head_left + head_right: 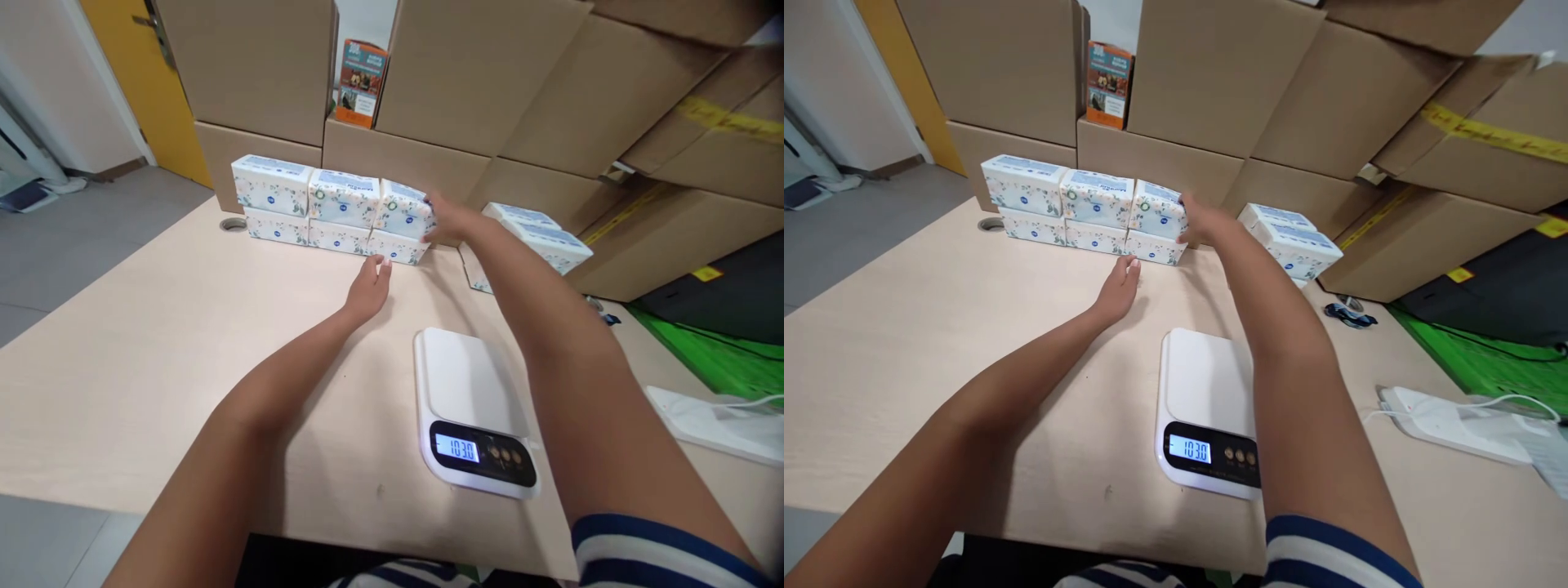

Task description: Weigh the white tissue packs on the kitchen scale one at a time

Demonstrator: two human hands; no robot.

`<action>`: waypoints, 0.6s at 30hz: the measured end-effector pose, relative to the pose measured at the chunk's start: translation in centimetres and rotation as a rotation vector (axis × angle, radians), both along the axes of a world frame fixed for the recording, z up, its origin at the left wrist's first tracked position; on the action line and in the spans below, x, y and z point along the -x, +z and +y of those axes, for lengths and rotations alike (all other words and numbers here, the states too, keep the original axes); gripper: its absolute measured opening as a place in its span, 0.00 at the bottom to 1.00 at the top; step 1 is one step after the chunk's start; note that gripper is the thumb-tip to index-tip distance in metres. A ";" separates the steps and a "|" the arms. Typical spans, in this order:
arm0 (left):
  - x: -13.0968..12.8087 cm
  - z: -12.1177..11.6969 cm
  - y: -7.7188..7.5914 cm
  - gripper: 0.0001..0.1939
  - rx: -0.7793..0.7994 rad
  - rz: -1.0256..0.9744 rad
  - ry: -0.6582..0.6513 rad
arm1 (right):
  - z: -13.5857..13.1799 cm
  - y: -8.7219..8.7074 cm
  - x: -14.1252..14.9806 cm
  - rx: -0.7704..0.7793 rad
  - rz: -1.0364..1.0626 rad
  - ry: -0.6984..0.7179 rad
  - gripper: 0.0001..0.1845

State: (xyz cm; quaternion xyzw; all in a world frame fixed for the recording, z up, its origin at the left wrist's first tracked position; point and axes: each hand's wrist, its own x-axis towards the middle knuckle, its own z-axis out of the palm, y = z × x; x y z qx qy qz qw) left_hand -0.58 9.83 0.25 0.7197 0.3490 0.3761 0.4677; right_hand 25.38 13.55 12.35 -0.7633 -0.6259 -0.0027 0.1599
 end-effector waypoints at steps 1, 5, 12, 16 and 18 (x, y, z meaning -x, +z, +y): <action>0.1 0.1 0.0 0.24 0.009 -0.002 0.001 | -0.7 1.0 -0.6 0.032 -0.004 -0.025 0.51; 0.1 0.4 0.0 0.23 0.052 -0.022 0.019 | -6.1 4.4 -3.9 -0.038 -0.025 -0.221 0.36; -0.4 1.0 0.2 0.21 0.077 -0.016 0.042 | -16.5 1.5 -8.1 -0.549 0.296 -0.924 0.42; -0.6 1.0 0.5 0.19 0.092 -0.040 0.052 | -17.6 -1.8 -7.9 -0.585 0.361 -0.920 0.51; -0.6 1.0 0.5 0.18 0.095 -0.056 0.053 | -17.2 -3.6 -7.5 -0.578 0.346 -0.891 0.57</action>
